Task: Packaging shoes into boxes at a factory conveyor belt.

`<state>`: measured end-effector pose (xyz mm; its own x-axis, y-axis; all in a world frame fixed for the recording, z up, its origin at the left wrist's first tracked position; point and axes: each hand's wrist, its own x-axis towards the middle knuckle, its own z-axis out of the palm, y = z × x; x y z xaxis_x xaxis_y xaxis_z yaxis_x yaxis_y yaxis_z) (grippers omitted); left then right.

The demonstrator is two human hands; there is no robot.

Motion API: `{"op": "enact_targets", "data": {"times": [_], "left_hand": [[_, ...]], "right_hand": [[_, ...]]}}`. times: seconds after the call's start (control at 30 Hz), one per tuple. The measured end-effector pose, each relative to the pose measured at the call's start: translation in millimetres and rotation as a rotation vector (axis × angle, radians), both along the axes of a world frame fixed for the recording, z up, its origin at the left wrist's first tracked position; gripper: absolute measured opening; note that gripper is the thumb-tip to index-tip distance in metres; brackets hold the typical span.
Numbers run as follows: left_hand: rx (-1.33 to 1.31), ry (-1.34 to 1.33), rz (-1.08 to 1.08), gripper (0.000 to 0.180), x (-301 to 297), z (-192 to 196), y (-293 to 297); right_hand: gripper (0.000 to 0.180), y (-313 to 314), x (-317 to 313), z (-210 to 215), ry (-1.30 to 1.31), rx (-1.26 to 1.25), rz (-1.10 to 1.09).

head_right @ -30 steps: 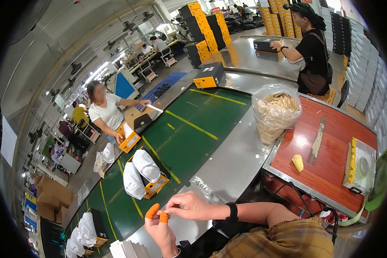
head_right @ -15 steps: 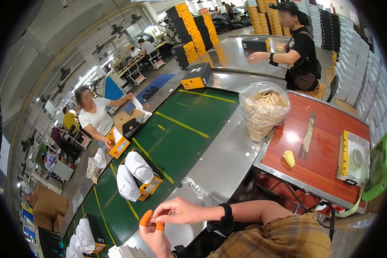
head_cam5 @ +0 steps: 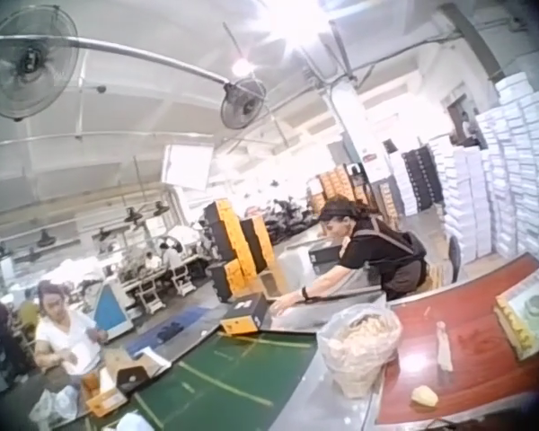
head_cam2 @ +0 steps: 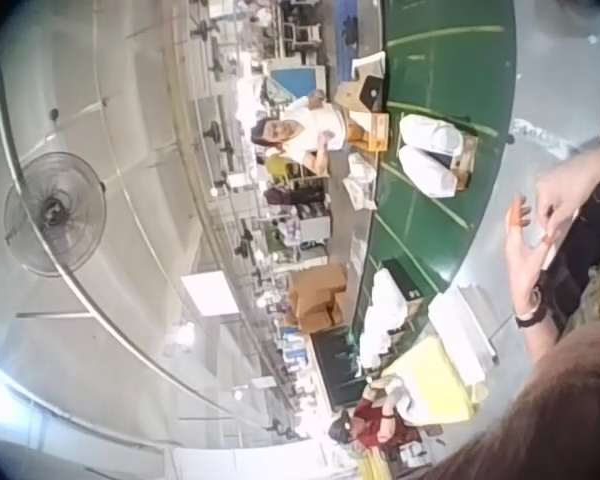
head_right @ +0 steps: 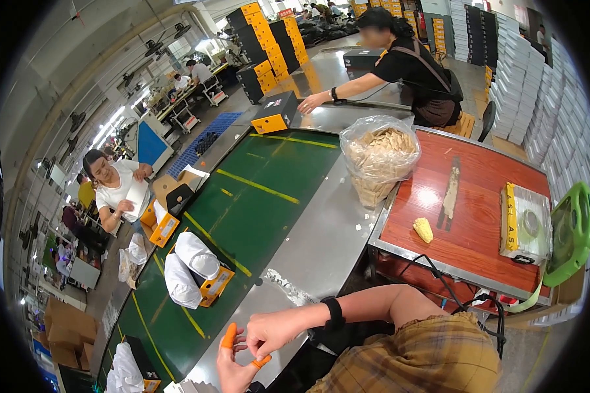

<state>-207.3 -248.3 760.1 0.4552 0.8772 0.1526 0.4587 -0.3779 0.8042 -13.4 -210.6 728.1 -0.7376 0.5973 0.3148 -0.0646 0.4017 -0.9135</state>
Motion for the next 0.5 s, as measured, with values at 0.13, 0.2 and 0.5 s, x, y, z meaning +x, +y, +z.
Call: {"op": "enact_targets", "data": {"times": [0.13, 0.2, 0.5], "left_hand": [[0.087, -0.021, 0.044, 0.046, 5.6, 3.7, 2.9], [-0.126, -0.118, 0.009, 0.087, -3.6, -4.6, -2.2], [-0.370, -0.229, -0.062, 0.078, 3.1, -0.6, -9.7]], "right_hand": [[0.016, -5.2, -6.2, -10.7, 0.023, 0.218, -0.059], [0.017, -5.6, -5.8, -11.7, 0.075, 0.604, -0.081], [0.013, -13.0, -12.6, -5.5, 0.027, 0.548, -0.029]]}}
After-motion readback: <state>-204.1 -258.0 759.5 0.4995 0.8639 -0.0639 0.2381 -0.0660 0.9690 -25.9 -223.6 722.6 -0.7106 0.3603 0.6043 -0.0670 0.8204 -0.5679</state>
